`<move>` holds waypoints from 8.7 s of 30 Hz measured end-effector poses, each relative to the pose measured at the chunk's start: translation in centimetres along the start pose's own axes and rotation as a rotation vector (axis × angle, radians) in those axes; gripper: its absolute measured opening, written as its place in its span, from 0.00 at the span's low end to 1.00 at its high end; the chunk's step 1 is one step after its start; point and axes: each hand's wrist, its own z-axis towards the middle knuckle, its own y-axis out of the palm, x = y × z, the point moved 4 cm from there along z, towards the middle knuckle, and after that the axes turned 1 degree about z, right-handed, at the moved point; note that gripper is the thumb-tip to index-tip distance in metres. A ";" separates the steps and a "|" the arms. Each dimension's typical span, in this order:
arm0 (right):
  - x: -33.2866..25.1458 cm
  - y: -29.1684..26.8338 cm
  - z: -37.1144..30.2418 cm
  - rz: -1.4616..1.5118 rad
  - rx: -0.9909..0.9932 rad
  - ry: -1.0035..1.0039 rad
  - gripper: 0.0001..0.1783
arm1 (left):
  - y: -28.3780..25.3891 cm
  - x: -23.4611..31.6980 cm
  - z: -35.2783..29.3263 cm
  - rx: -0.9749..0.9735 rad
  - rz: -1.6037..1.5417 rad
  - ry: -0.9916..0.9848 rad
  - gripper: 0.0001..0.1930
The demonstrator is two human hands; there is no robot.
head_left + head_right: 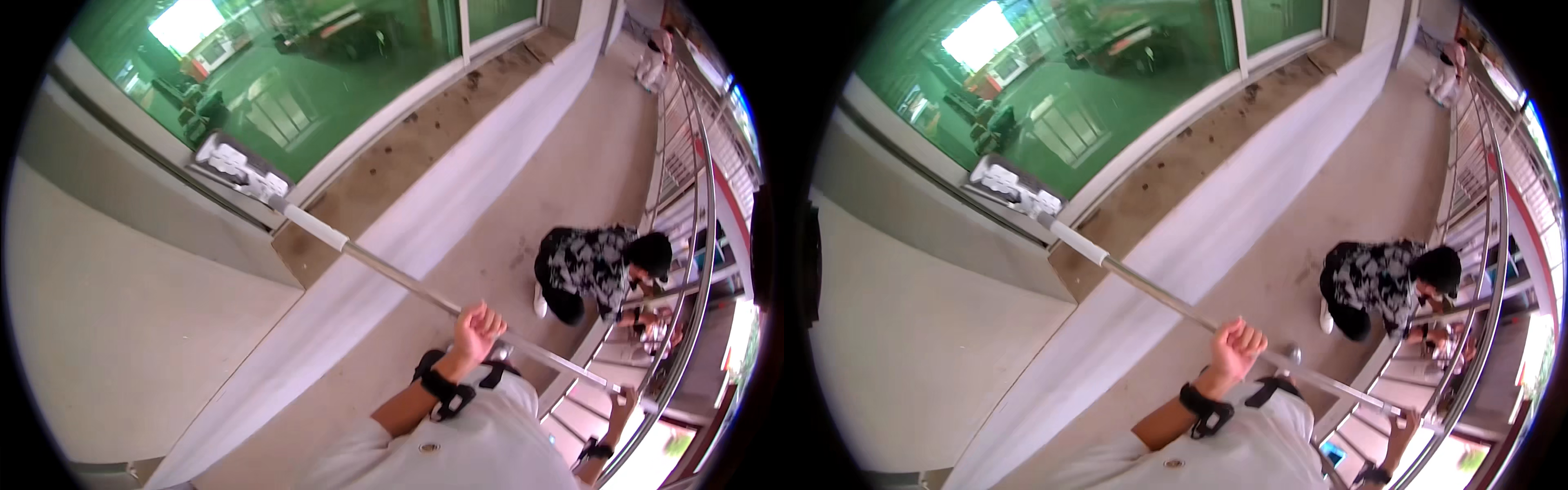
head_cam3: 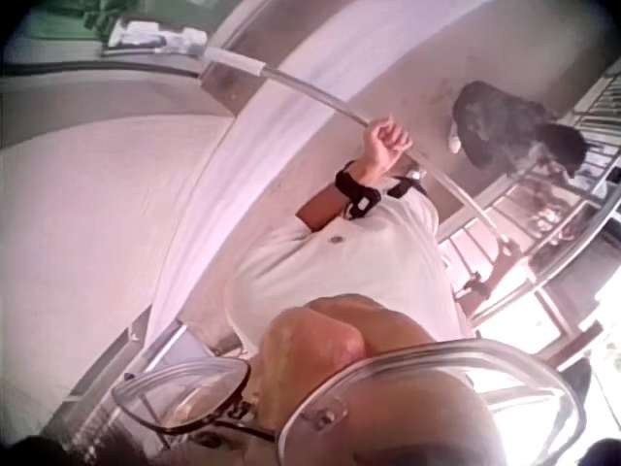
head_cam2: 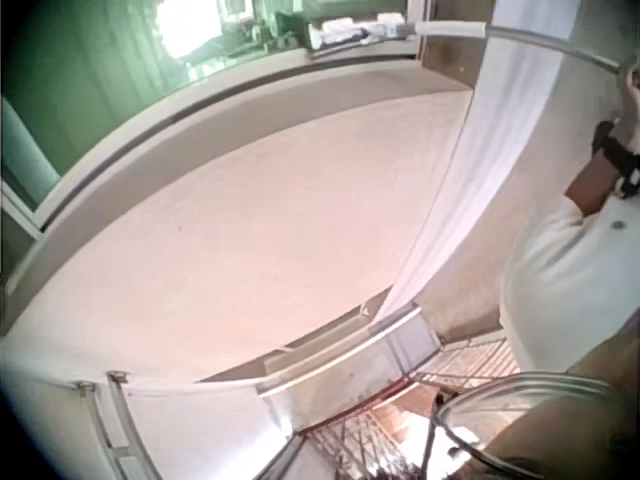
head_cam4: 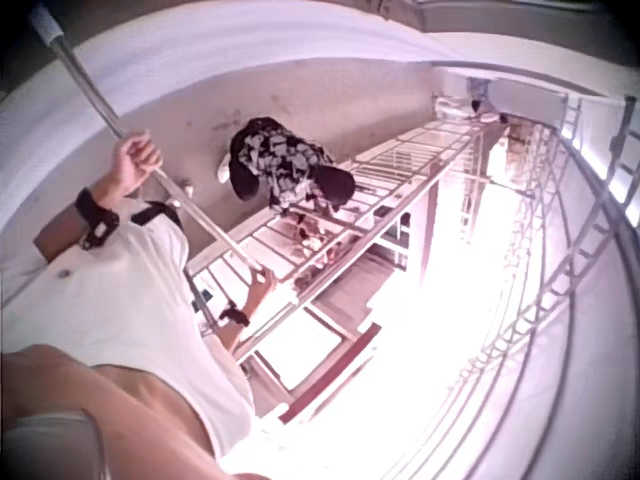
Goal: Cleaning a large glass window using a squeegee on an extension pole.
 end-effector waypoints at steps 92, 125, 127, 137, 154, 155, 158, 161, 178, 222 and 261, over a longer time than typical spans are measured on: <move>-3.2 9.3 14.3 0.262 0.127 0.545 0.16 | 25.0 -20.1 39.7 -0.503 0.884 -0.530 0.13; -15.1 24.1 40.7 -0.095 0.214 1.133 0.16 | 13.7 -3.4 126.2 0.654 2.049 -0.059 0.54; -15.1 23.5 41.4 -0.199 0.201 1.155 0.16 | 13.5 -6.3 125.0 0.825 2.249 0.205 0.31; -15.7 27.0 42.2 0.049 0.021 1.128 0.12 | 14.7 0.1 123.0 -0.033 1.780 -0.420 0.16; -5.0 28.4 29.4 -0.112 -0.506 0.876 0.18 | 23.9 1.7 69.3 -0.596 0.154 -0.392 0.36; -3.0 28.0 28.5 -0.143 -0.550 0.824 0.18 | 22.7 1.7 65.9 -0.553 0.138 -0.392 0.34; 0.4 25.3 25.9 -0.173 -0.509 0.757 0.18 | 16.4 1.0 55.6 -0.432 -0.035 -0.418 0.27; 3.5 22.9 24.3 -0.236 -0.562 0.664 0.19 | 11.3 0.5 44.6 -0.384 -0.185 -0.283 0.18; -9.1 17.3 26.1 -0.662 -1.029 -0.311 0.23 | -4.6 8.1 10.9 -0.173 0.139 -0.024 0.28; -49.9 57.1 -9.4 -0.186 -2.115 -1.637 0.24 | -38.4 6.5 -9.2 0.652 -0.491 1.152 0.23; -26.7 54.9 16.6 0.151 -1.772 0.175 0.28 | -46.1 14.9 -31.2 0.522 -1.257 0.847 0.04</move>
